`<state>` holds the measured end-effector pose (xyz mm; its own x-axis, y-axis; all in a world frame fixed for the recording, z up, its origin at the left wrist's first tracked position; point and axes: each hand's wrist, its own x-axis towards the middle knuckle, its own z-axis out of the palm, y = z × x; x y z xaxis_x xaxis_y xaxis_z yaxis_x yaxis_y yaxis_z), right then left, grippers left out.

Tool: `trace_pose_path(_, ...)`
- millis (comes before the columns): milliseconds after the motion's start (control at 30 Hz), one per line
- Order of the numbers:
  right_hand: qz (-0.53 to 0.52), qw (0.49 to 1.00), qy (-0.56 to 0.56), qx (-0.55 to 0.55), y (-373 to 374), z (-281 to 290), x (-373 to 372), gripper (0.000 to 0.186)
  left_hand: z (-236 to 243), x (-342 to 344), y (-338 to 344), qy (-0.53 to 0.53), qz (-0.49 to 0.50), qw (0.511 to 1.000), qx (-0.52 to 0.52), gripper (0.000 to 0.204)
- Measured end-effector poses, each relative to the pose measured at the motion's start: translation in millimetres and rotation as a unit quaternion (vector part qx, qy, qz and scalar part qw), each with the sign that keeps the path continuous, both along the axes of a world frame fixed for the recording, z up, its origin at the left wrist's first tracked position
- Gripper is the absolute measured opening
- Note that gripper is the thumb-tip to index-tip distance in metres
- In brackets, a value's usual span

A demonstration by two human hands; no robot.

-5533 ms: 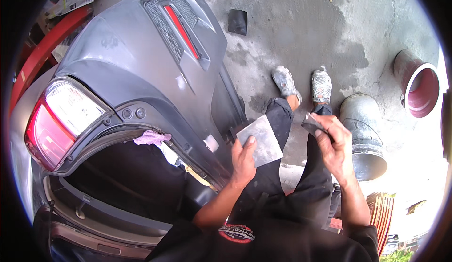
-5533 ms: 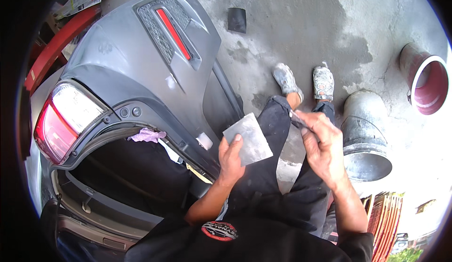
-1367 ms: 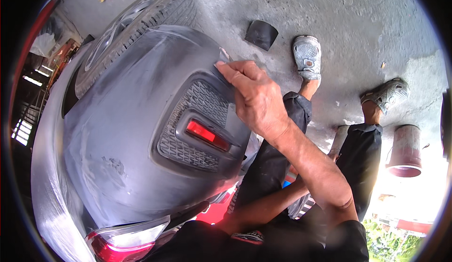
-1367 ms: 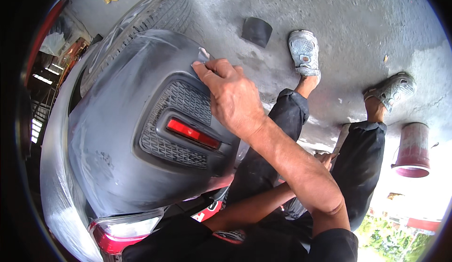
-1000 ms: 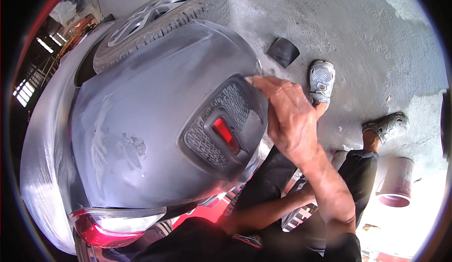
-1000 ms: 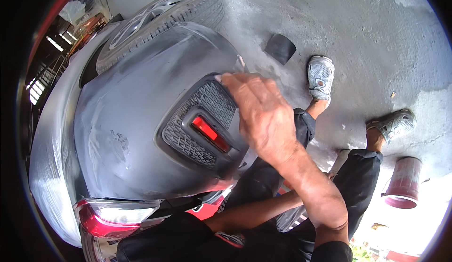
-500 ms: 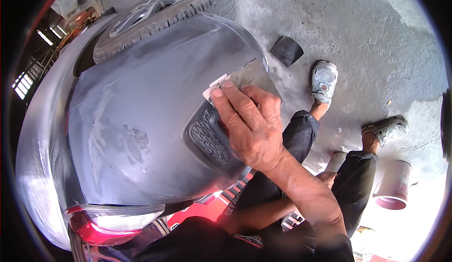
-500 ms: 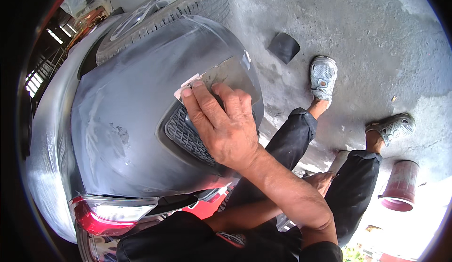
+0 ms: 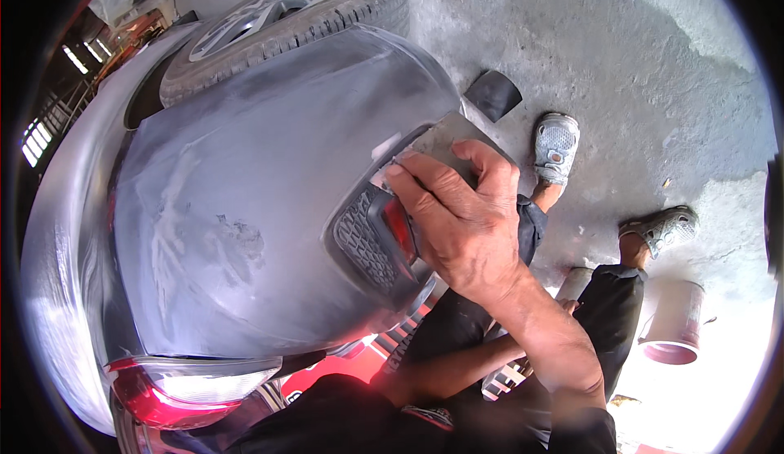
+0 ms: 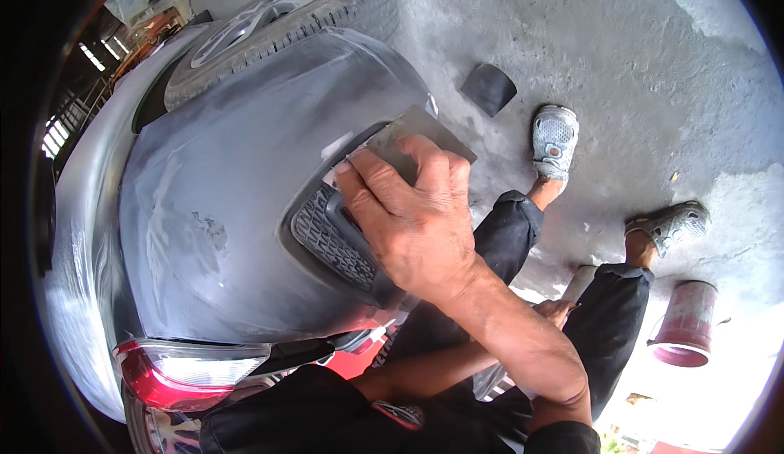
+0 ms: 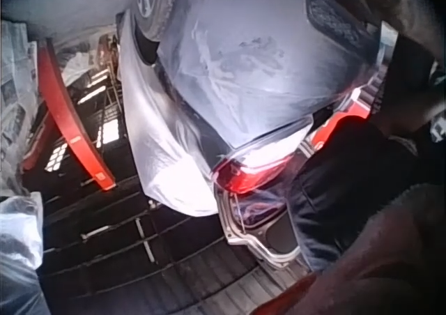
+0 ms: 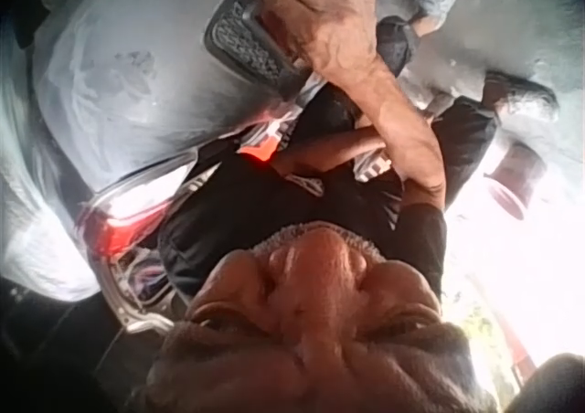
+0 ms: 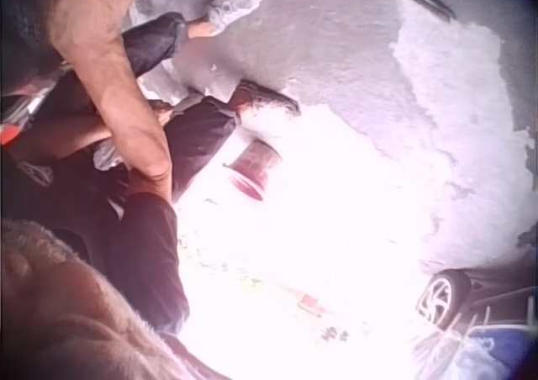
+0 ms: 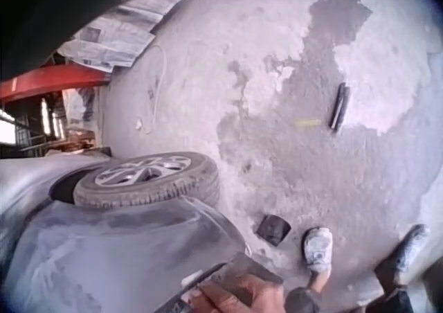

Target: Applying and smoothing body filler on a car bumper using a spatula and sanding the surface.

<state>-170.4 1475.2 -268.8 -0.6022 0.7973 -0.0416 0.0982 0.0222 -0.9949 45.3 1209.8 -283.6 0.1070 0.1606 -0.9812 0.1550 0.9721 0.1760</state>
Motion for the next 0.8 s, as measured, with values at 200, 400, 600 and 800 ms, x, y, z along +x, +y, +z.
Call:
trace_pose_path(200, -0.004, 1.0, -0.006, 0.0, 45.5, -20.1, -22.8, 0.05, -13.1, 25.5, -37.6, -0.087, 0.338, 0.934, -0.083, 0.033)
trace_pose_path(400, 0.045, 0.999, 0.003, 0.015, 63.5, -23.2, -52.8, 0.057, -19.8, 33.3, -42.6, -0.062, 0.272, 0.96, -0.03, 0.032)
trace_pose_path(600, 0.059, 0.998, 0.039, 0.0, 50.3, -15.0, -54.2, 0.058, -24.5, 29.0, -43.5, -0.04, 0.2, 0.979, 0.01, 0.032)
trace_pose_path(800, 0.07, 0.997, 0.013, 0.003, 62.3, -22.7, -35.3, 0.049, -19.7, 24.1, -31.9, -0.048, 0.298, 0.952, 0.052, 0.039)
